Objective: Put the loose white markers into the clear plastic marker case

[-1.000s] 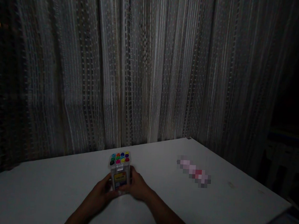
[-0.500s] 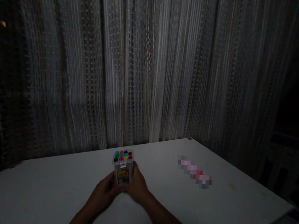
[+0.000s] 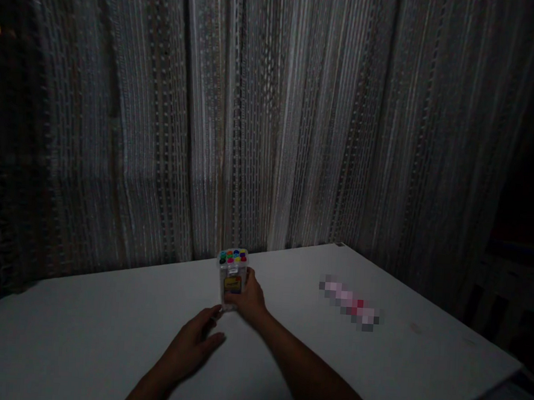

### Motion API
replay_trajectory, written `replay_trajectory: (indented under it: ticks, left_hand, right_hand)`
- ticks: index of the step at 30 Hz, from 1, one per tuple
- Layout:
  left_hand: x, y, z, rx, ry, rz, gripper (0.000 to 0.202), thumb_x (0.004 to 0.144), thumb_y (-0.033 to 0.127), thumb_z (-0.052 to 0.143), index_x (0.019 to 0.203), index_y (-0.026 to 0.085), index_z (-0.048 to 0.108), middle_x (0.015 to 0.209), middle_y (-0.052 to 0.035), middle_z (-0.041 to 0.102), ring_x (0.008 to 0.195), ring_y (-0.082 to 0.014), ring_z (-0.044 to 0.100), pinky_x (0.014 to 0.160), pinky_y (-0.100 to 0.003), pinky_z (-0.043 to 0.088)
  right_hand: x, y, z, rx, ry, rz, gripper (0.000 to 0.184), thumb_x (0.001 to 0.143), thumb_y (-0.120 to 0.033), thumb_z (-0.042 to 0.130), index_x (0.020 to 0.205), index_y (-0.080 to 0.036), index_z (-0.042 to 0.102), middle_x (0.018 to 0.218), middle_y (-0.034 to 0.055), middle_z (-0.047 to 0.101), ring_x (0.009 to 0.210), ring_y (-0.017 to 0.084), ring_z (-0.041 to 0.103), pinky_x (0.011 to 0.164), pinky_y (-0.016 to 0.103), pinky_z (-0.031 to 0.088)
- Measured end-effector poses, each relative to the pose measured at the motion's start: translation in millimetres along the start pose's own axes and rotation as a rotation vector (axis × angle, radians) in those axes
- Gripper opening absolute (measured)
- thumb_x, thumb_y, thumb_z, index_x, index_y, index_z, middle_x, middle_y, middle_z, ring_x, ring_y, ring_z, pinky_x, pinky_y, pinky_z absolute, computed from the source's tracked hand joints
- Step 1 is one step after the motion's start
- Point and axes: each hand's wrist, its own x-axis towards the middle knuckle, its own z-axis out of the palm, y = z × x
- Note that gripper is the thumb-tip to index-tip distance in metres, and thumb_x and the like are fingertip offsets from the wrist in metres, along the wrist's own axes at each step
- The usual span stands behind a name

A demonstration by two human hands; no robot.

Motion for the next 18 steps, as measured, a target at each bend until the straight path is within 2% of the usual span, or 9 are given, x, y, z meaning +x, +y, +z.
replay_trajectory:
  ticks: [3,7,13,18]
  left_hand:
    - [0.2,-1.7,-1.1,-0.008,-0.052,-0.012,0.055,0.068,0.041,0.063,0.118,0.019,0.053,0.118,-0.0094,0.058,0.103,-0.0229,0.057,0.090,-0.035,0.047]
    - [0.7,-3.7,-2.8,-0.018,-0.066,-0.017,0.052,0.069,0.040,0.062,0.116,0.019,0.054,0.119,-0.0096,0.058,0.105,-0.0235,0.057,0.092,-0.037,0.045]
    - [0.6,-7.1,-4.9,-0.034,-0.099,-0.053,0.050,0.071,0.038,0.062,0.117,0.020,0.053,0.121,-0.0093,0.056,0.110,-0.0239,0.054,0.097,-0.038,0.042]
    - [0.0,-2.6,-6.9,-0.017,-0.114,-0.068,0.047,0.072,0.038,0.061,0.115,0.020,0.054,0.120,-0.0086,0.057,0.109,-0.0232,0.054,0.097,-0.038,0.041]
  right_hand:
    - [27.3,12.1,-0.8,0.175,-0.074,-0.011,0.072,0.042,-0.019,0.080,0.105,-0.022,0.044,0.098,0.0028,0.062,0.089,0.021,0.060,0.078,0.035,0.047]
    - [62.0,28.5,3.1,0.369,-0.184,-0.004,0.073,0.039,-0.012,0.079,0.103,-0.021,0.046,0.099,0.0039,0.061,0.089,0.022,0.061,0.079,0.039,0.048]
    - [101.5,45.3,12.1,0.437,-0.253,0.003,0.064,0.040,-0.007,0.076,0.097,-0.019,0.050,0.096,0.0037,0.064,0.089,0.022,0.062,0.081,0.041,0.049]
    - [119.3,52.4,19.2,0.454,-0.294,0.017,0.064,0.039,-0.005,0.074,0.098,-0.018,0.052,0.094,0.0043,0.065,0.088,0.023,0.062,0.079,0.041,0.050]
